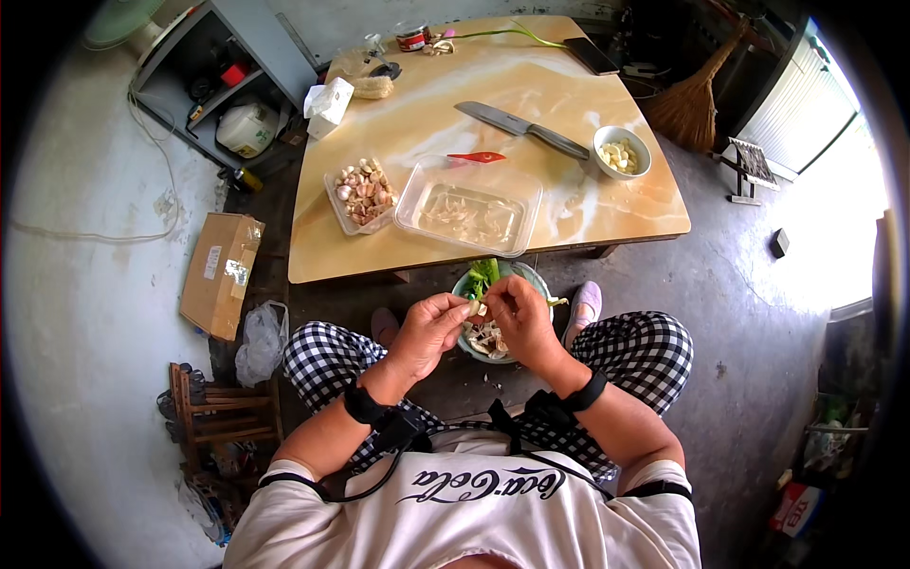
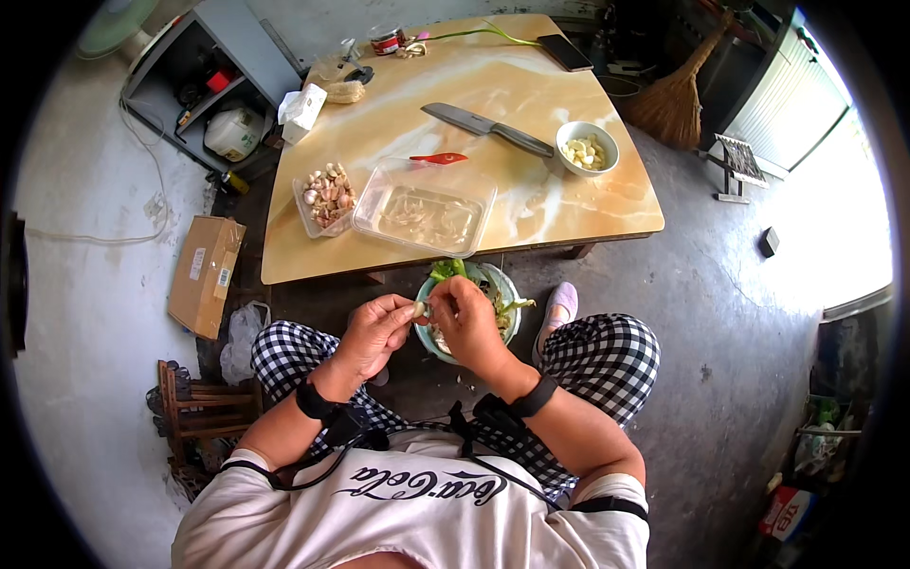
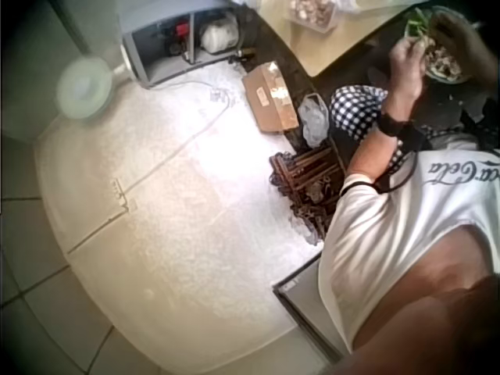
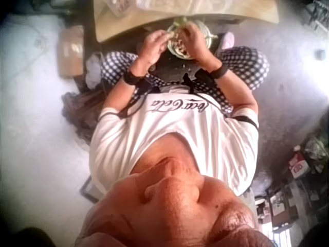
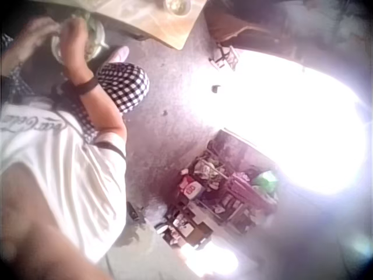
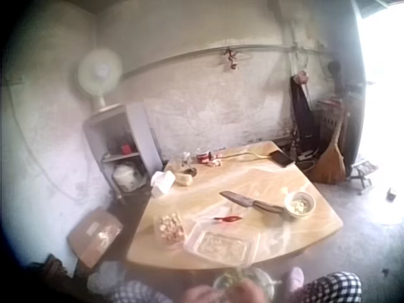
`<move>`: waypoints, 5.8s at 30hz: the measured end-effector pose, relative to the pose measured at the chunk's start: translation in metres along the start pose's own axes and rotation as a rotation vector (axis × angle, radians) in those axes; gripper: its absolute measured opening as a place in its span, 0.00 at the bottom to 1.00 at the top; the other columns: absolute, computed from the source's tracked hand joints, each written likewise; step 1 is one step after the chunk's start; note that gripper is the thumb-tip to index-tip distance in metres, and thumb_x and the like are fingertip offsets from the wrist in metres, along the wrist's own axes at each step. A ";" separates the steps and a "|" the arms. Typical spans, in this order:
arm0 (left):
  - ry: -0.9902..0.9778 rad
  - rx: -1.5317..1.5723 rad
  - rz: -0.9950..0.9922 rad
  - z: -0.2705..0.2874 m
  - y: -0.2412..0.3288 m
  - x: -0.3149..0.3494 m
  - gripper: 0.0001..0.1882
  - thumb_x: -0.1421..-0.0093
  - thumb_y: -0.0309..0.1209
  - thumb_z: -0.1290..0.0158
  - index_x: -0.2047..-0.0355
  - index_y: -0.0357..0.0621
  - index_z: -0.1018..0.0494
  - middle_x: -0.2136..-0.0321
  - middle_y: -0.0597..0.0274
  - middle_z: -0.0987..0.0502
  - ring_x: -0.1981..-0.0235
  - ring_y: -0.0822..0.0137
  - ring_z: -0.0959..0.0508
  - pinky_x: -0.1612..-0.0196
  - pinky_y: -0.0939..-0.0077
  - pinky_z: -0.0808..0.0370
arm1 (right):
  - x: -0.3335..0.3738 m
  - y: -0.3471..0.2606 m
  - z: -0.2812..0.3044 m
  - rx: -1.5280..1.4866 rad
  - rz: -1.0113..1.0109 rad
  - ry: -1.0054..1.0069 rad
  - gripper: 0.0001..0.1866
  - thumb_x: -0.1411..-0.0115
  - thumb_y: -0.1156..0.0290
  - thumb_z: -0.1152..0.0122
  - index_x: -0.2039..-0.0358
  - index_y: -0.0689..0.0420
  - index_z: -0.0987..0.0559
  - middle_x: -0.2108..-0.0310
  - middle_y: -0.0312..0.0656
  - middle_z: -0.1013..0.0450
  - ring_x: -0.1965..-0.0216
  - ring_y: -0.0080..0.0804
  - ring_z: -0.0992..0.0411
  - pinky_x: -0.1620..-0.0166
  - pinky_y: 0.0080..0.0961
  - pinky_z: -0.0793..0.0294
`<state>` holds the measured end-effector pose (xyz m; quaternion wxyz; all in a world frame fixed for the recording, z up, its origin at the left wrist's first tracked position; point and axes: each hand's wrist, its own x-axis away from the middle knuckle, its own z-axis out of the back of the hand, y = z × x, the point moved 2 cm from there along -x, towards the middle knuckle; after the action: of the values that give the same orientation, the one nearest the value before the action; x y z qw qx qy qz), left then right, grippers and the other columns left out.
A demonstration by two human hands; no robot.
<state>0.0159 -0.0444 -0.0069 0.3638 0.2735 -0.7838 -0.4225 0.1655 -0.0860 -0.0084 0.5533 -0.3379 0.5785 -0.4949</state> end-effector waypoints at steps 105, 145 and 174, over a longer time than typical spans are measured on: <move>0.138 -0.749 -0.601 -0.010 0.021 0.001 0.08 0.51 0.19 0.45 0.68 0.38 0.25 0.74 0.66 0.27 0.78 0.80 0.31 0.76 0.89 0.34 | 0.001 0.000 -0.003 -0.354 -0.422 -0.142 0.10 0.43 0.69 0.45 0.72 0.64 0.29 0.77 0.36 0.30 0.77 0.17 0.31 0.75 0.12 0.34; 0.225 -0.947 -0.735 -0.023 0.021 0.003 0.07 0.55 0.17 0.44 0.73 0.38 0.27 0.78 0.58 0.27 0.78 0.65 0.25 0.75 0.79 0.30 | 0.001 0.004 -0.002 -0.411 -0.454 -0.176 0.07 0.42 0.72 0.48 0.73 0.62 0.29 0.78 0.35 0.29 0.76 0.18 0.30 0.71 0.13 0.30; 0.196 -0.260 -0.180 -0.003 0.008 -0.003 0.06 0.43 0.27 0.51 0.69 0.37 0.29 0.81 0.72 0.31 0.87 0.86 0.41 0.85 0.92 0.43 | 0.004 0.006 -0.005 -0.390 -0.382 -0.130 0.02 0.44 0.78 0.53 0.73 0.63 0.33 0.75 0.36 0.31 0.74 0.19 0.31 0.71 0.15 0.31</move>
<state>0.0191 -0.0403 0.0001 0.4314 0.3330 -0.6560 -0.5223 0.1614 -0.0871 -0.0161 0.4107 -0.5719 0.5519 -0.4468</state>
